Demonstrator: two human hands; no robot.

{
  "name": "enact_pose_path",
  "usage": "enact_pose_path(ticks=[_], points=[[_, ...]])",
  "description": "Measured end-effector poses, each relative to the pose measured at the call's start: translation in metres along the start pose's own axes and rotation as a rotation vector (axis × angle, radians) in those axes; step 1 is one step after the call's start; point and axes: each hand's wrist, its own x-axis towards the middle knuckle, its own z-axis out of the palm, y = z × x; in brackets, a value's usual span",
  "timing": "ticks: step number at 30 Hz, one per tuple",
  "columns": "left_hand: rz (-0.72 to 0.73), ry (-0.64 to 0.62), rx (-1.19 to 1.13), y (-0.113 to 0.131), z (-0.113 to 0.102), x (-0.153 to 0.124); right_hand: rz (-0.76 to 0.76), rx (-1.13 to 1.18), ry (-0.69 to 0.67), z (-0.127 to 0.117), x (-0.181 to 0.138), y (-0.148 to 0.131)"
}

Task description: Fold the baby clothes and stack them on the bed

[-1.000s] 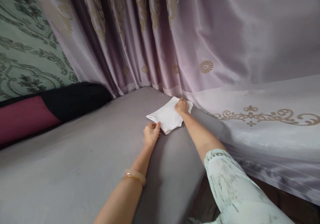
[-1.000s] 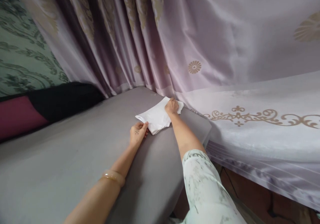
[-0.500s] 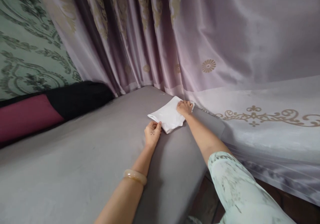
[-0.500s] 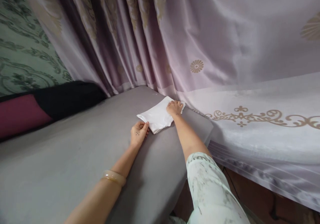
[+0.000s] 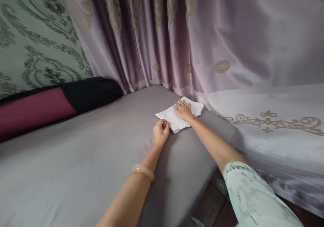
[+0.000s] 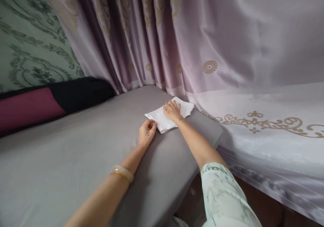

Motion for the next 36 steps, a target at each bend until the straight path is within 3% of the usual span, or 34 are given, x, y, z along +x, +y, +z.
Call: enact_pose_path(ticks=[3,15,18,25,32,36], points=[[0.031,0.000,0.109,0.001,-0.001,0.000,-0.002,0.019,-0.059,0.007,-0.006,-0.005],[0.011,-0.097,0.246,0.001,0.001,0.002,0.023,-0.022,-0.050,0.011,-0.007,-0.005],[0.029,-0.167,0.254,0.001,-0.003,0.005,-0.052,-0.040,-0.022,0.008,-0.013,-0.015],[-0.094,-0.310,0.082,-0.007,-0.036,0.007,-0.386,-0.039,-0.078,0.010,-0.037,-0.036],[-0.223,-0.390,-0.070,-0.042,-0.070,0.008,-0.441,0.013,0.001,0.041,-0.024,-0.024],[-0.265,-0.426,-0.199,-0.048,-0.102,-0.002,-0.461,0.067,0.059,0.055,-0.012,-0.017]])
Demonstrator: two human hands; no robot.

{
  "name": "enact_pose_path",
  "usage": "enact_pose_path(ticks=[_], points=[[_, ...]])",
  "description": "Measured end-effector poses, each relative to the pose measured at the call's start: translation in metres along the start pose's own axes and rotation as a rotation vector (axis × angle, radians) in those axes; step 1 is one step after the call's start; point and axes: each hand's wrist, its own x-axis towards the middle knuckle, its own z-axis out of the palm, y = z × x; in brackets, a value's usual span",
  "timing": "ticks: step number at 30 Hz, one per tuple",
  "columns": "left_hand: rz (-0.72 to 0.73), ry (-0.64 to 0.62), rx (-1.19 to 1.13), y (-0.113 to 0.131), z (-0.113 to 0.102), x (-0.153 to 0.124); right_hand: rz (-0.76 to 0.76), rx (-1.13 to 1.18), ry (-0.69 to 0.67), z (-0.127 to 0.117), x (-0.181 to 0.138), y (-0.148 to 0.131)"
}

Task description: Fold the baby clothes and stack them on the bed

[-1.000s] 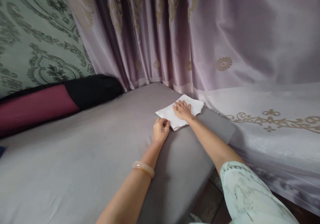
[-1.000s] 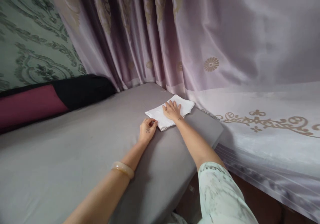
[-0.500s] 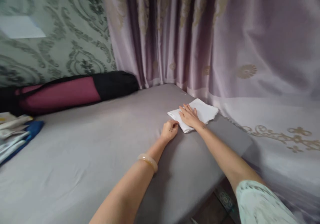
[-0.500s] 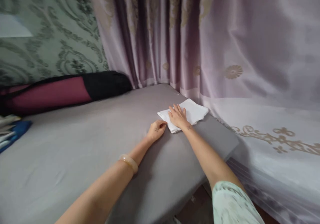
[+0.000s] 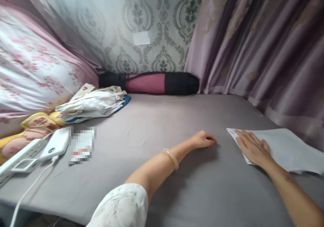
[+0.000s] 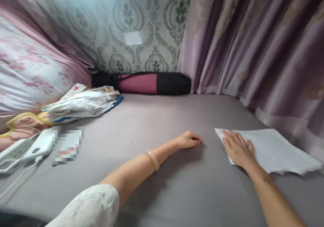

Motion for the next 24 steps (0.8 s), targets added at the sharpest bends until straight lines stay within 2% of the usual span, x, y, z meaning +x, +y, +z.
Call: enact_pose_path(ticks=[7,10,13,16,19,24], points=[[-0.017,-0.127,-0.096,0.011,-0.061,-0.058,0.016,0.072,0.010,0.013,0.010,0.015],[-0.061,-0.083,-0.068,0.009,-0.097,-0.085,0.008,0.123,0.060,0.024,0.015,0.027],[-0.125,0.106,-0.028,0.003,-0.137,-0.115,-0.034,0.173,0.151,0.031,0.017,0.031],[-0.194,0.336,-0.014,-0.004,-0.177,-0.150,-0.079,0.164,0.236,0.027,0.015,0.015],[-0.198,0.523,-0.004,-0.009,-0.215,-0.187,-0.126,0.129,0.257,0.015,0.011,-0.019],[-0.092,0.824,0.048,-0.005,-0.263,-0.247,-0.287,0.114,0.156,0.004,0.009,-0.088]])
